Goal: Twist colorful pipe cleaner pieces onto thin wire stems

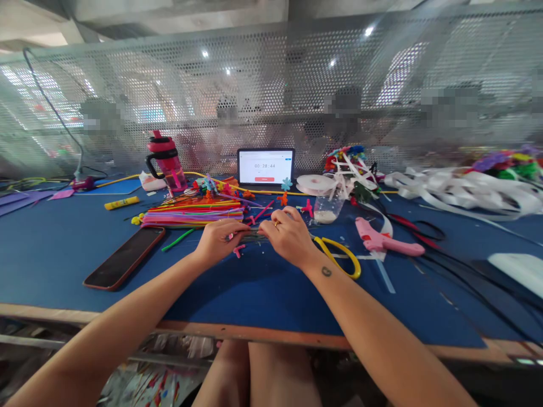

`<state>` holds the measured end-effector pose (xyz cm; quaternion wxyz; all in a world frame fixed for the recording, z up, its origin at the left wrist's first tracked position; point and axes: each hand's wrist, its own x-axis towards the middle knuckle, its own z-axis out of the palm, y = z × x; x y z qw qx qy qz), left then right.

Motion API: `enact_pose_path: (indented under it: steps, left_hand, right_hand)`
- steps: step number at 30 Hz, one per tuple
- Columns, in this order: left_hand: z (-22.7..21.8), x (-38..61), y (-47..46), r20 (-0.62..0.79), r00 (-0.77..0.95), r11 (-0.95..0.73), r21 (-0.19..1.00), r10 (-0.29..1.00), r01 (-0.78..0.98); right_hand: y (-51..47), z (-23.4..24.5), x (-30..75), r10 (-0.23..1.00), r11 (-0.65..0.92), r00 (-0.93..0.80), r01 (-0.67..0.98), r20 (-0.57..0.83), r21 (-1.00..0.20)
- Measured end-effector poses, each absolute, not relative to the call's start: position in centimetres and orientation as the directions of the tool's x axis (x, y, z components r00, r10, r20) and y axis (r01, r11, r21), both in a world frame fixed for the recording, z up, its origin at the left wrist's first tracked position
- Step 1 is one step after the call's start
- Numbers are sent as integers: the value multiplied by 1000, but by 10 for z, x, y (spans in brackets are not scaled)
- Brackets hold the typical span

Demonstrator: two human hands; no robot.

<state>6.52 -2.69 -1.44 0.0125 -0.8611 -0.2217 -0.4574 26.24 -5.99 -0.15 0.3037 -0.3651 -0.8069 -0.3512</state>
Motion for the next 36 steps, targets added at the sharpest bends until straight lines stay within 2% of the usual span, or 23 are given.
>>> enact_pose_path:
  steps: [8, 14, 18, 25, 28, 32, 36]
  left_hand:
    - [-15, 66, -28, 781, 490, -899, 205, 388, 386]
    - [-18, 67, -29, 784, 479, -905, 241, 395, 351]
    - [-15, 66, -30, 758, 457, -879, 341, 466, 332]
    - [-6, 61, -35, 593, 484, -755, 595, 644, 275]
    - [-5, 61, -33, 548, 490, -713, 652, 678, 258]
    - [-7, 63, -31, 586, 494, -755, 596, 642, 275]
    - [-11, 64, -29, 696, 504, -858, 381, 511, 344]
  right_hand:
    - [-60, -4, 258, 437, 503, -572, 795, 694, 339]
    - [-63, -5, 254, 403, 502, -561, 796, 723, 338]
    - [-63, -3, 258, 368, 495, -554, 797, 747, 347]
    - [-66, 3, 263, 315, 476, -533, 804, 785, 355]
    - [-66, 4, 262, 325, 476, -535, 805, 780, 353]
    - [-67, 5, 261, 349, 478, -547, 802, 761, 357]
    - [-67, 4, 261, 355, 481, -556, 798, 752, 362]
